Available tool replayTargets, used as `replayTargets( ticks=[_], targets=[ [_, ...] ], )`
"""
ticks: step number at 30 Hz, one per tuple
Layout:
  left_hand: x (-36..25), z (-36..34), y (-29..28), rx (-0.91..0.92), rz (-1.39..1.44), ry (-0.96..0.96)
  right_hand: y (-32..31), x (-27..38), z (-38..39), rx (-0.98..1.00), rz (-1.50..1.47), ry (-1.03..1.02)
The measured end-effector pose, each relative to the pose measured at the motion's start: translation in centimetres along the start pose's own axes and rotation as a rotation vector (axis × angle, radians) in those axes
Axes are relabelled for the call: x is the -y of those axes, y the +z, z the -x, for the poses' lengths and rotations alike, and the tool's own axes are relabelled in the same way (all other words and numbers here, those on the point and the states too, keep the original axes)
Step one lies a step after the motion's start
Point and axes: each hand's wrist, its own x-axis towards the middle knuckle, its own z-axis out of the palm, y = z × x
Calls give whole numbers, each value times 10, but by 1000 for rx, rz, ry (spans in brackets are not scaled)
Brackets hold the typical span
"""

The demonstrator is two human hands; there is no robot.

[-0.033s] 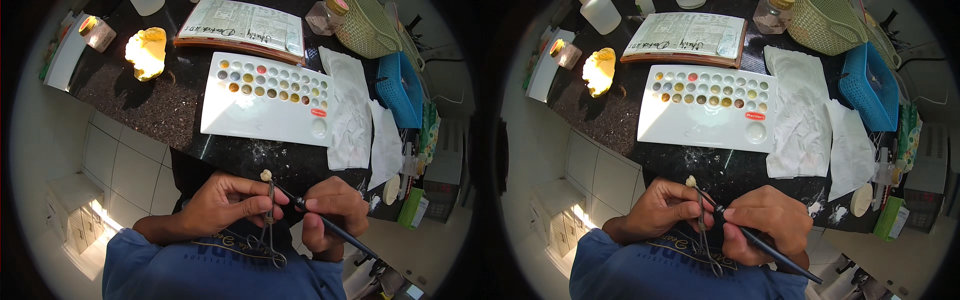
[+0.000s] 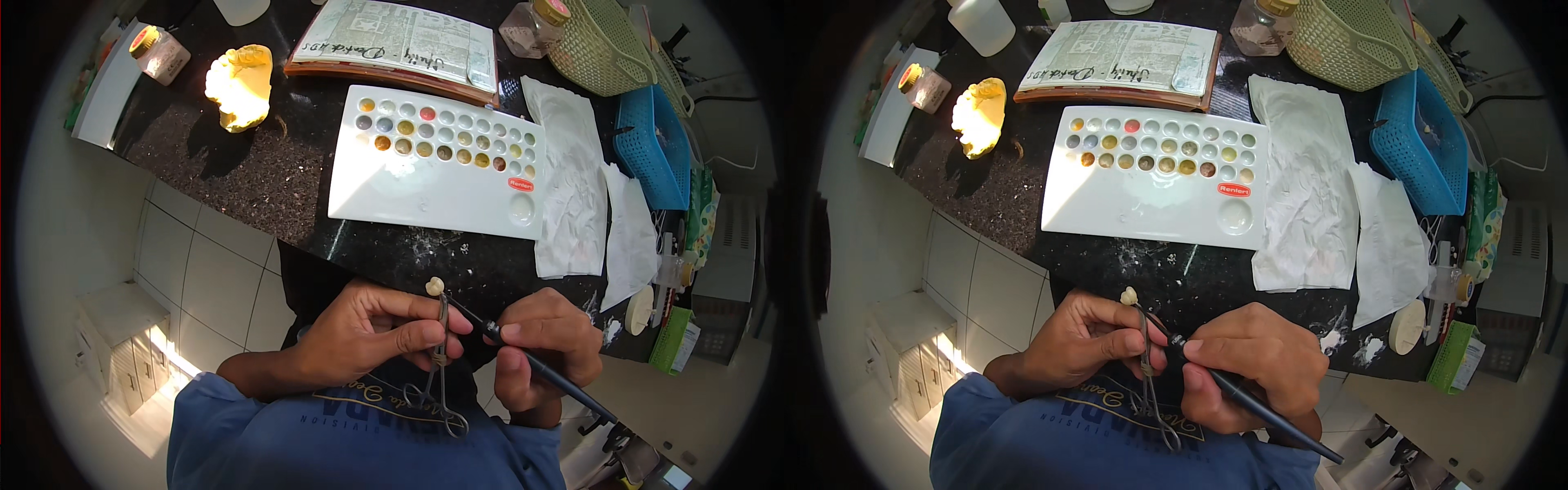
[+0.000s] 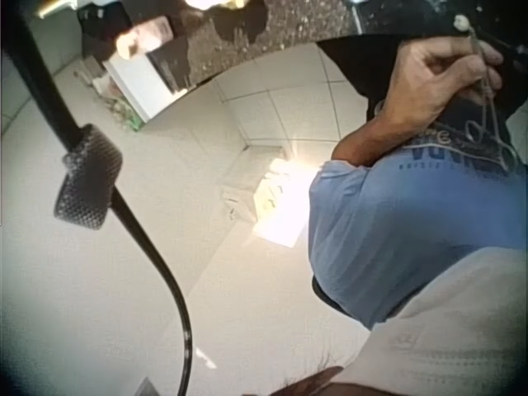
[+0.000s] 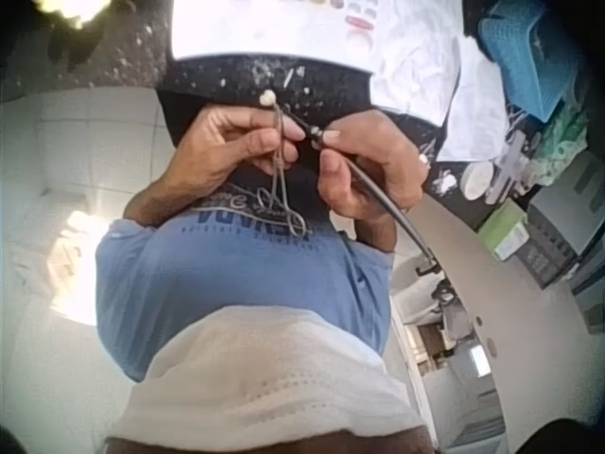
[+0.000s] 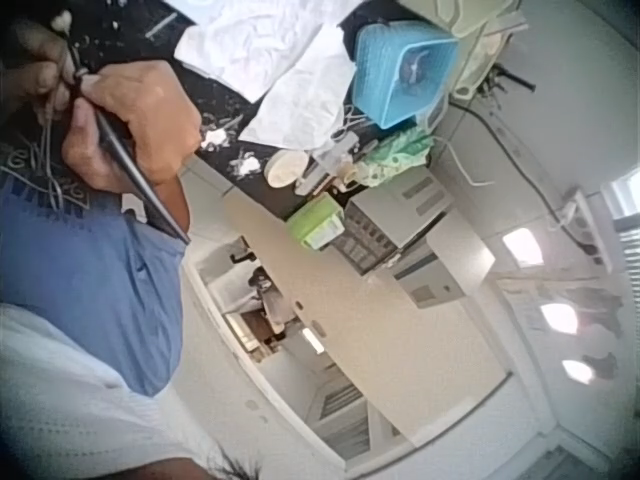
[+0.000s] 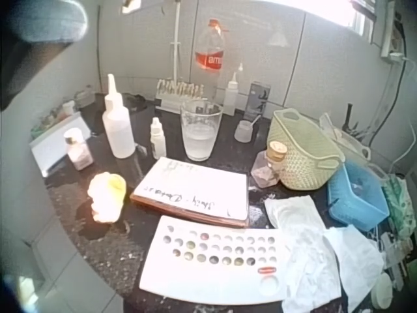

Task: The dental technician is applying stains and glaze to a dental crown prosthetic using a fine brush and a staining palette at a laboratory bench.

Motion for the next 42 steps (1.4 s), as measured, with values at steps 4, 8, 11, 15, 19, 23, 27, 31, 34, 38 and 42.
replayTargets(
  ticks=[4,8,11,15,19,23,27,31,34,38,42],
  targets=[
    [1,-1,1,-1,-8,11,1,0,-2,-8,29,-25],
    [0,0,-2,7,-36,18,-1,0,0,-6,-5,3],
    [2,-2,-2,6,-47,16,-1,1,2,-49,-5,31],
    [1,-1,0,9,-66,31,-11,6,-3,-36,127,18],
    [6,-1,1,-25,-56,74,-19,7,-5,-244,314,37],
    [10,1,-1,-69,-55,164,-17,0,-24,-397,329,109],
    [7,4,-8,-41,-53,170,-20,-6,-31,-308,352,174],
    [7,3,-9,-34,-67,191,-21,-6,-33,-254,414,165],
    [8,2,-10,-21,-58,191,-21,-6,-34,-239,409,174],
    [6,2,-12,-12,-64,167,-20,-8,-32,-267,378,185],
    [4,4,-11,-18,-69,147,-20,-9,-29,-277,386,156]
  ],
)
